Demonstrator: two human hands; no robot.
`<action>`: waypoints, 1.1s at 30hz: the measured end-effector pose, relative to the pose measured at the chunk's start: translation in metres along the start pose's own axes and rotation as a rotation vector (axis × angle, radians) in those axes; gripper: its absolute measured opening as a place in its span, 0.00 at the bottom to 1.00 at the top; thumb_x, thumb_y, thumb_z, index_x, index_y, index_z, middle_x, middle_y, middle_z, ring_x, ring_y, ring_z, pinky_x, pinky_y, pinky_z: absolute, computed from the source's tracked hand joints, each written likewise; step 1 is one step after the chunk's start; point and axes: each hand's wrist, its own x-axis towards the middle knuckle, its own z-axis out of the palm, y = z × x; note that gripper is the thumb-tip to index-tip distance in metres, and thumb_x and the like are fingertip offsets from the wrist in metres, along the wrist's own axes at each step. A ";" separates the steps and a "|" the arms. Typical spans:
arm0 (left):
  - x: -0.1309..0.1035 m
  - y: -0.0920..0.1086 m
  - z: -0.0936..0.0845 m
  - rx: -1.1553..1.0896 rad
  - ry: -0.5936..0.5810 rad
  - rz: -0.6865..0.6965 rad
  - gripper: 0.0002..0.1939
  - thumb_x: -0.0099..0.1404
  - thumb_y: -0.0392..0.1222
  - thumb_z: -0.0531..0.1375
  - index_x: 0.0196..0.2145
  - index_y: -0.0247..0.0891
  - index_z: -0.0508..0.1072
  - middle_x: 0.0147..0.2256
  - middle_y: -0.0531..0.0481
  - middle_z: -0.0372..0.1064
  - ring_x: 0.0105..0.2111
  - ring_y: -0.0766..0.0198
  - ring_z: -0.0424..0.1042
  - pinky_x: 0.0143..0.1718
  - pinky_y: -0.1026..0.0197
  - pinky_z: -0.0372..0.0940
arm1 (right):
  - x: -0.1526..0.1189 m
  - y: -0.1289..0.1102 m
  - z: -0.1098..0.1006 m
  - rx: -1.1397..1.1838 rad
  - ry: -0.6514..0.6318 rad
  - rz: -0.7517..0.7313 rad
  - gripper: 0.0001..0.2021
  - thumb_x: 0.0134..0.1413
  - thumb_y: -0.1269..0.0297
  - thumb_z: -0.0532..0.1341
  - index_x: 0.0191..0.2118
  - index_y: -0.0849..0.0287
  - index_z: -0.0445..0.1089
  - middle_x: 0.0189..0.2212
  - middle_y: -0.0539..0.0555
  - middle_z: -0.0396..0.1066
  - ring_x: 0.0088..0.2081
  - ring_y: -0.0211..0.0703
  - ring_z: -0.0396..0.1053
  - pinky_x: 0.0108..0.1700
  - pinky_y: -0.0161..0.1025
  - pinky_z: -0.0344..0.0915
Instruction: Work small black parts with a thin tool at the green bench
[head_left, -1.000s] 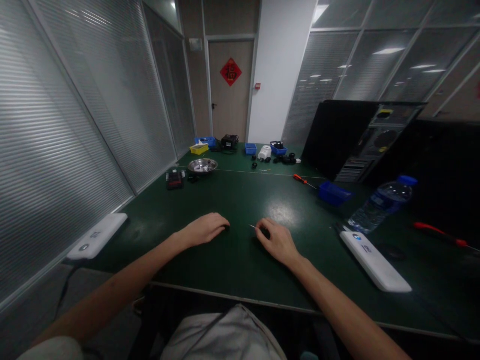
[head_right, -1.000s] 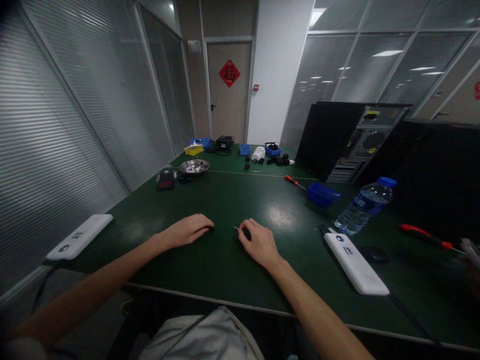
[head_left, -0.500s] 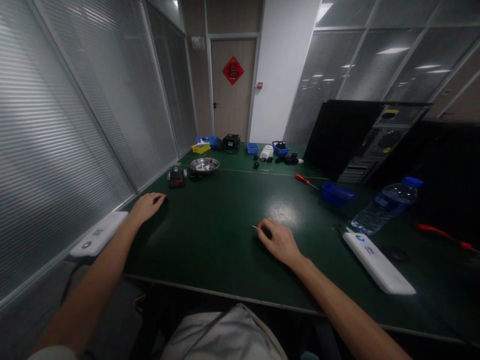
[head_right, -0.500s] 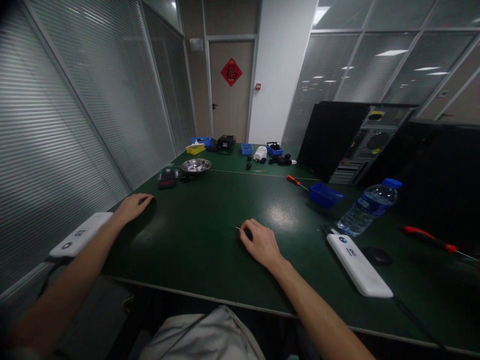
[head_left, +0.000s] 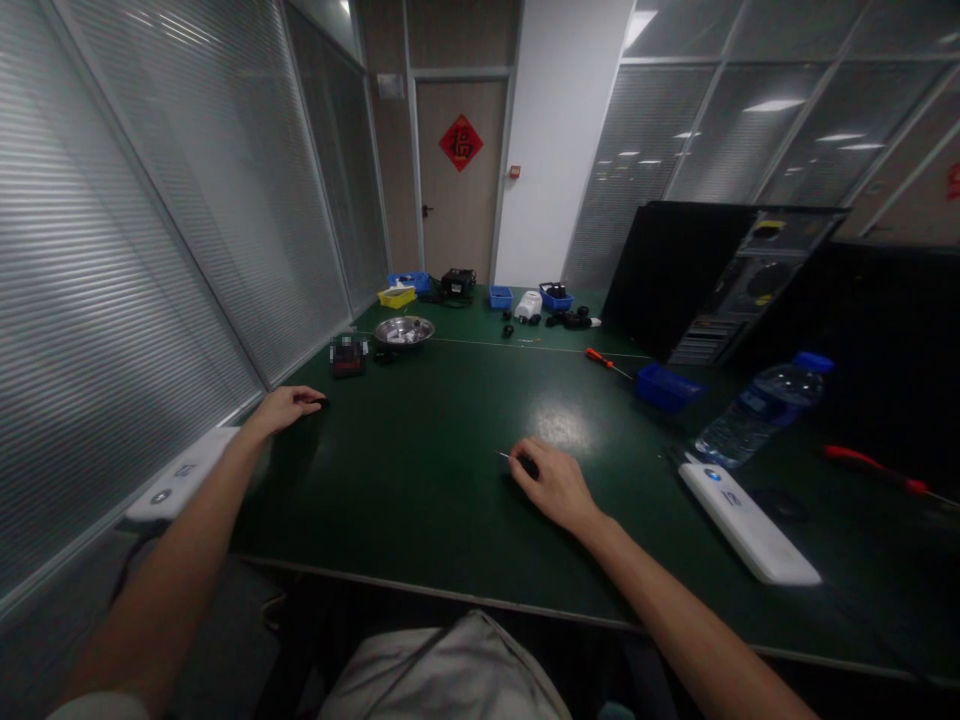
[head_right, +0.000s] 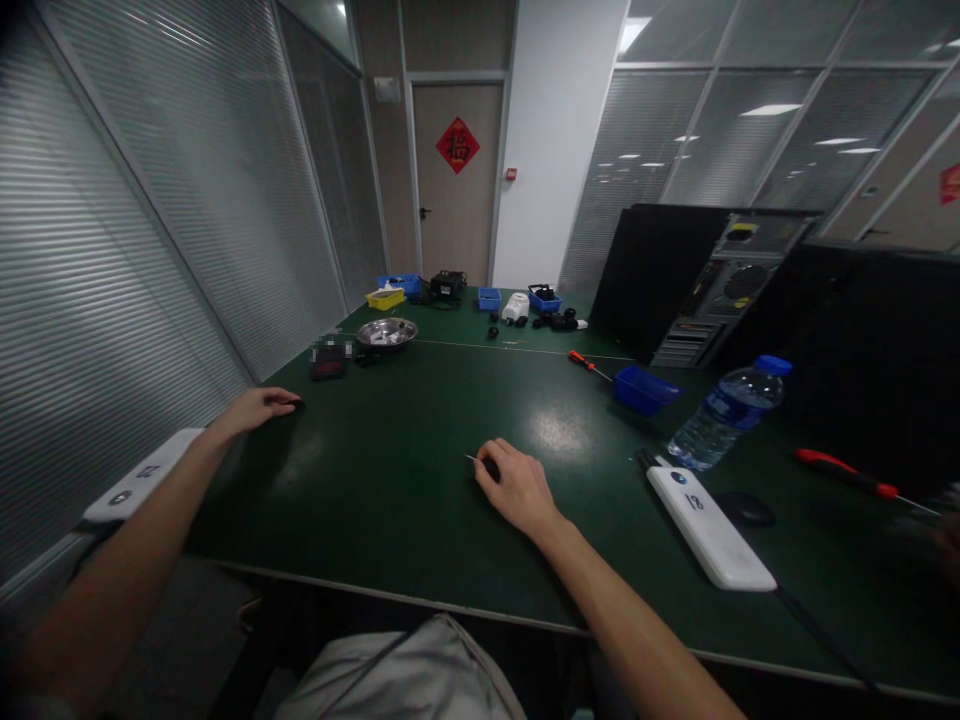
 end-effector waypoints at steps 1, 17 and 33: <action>0.001 0.002 -0.001 -0.032 -0.014 -0.019 0.21 0.55 0.48 0.65 0.46 0.40 0.81 0.45 0.47 0.80 0.46 0.54 0.77 0.50 0.58 0.70 | 0.000 0.001 0.001 -0.002 0.003 -0.001 0.09 0.70 0.57 0.55 0.43 0.53 0.71 0.39 0.50 0.74 0.34 0.41 0.71 0.37 0.37 0.61; 0.000 0.005 0.008 0.225 0.095 0.022 0.21 0.62 0.45 0.62 0.50 0.38 0.81 0.46 0.44 0.80 0.45 0.52 0.78 0.49 0.57 0.70 | 0.001 -0.001 0.000 0.003 0.000 -0.003 0.09 0.70 0.57 0.55 0.42 0.53 0.71 0.39 0.50 0.73 0.33 0.40 0.70 0.36 0.37 0.60; -0.016 0.014 0.014 0.183 0.234 0.046 0.19 0.65 0.47 0.59 0.50 0.38 0.81 0.50 0.42 0.78 0.48 0.50 0.76 0.54 0.54 0.68 | 0.001 -0.001 0.000 0.000 0.001 -0.005 0.09 0.70 0.58 0.55 0.42 0.53 0.71 0.39 0.50 0.74 0.34 0.40 0.71 0.36 0.37 0.60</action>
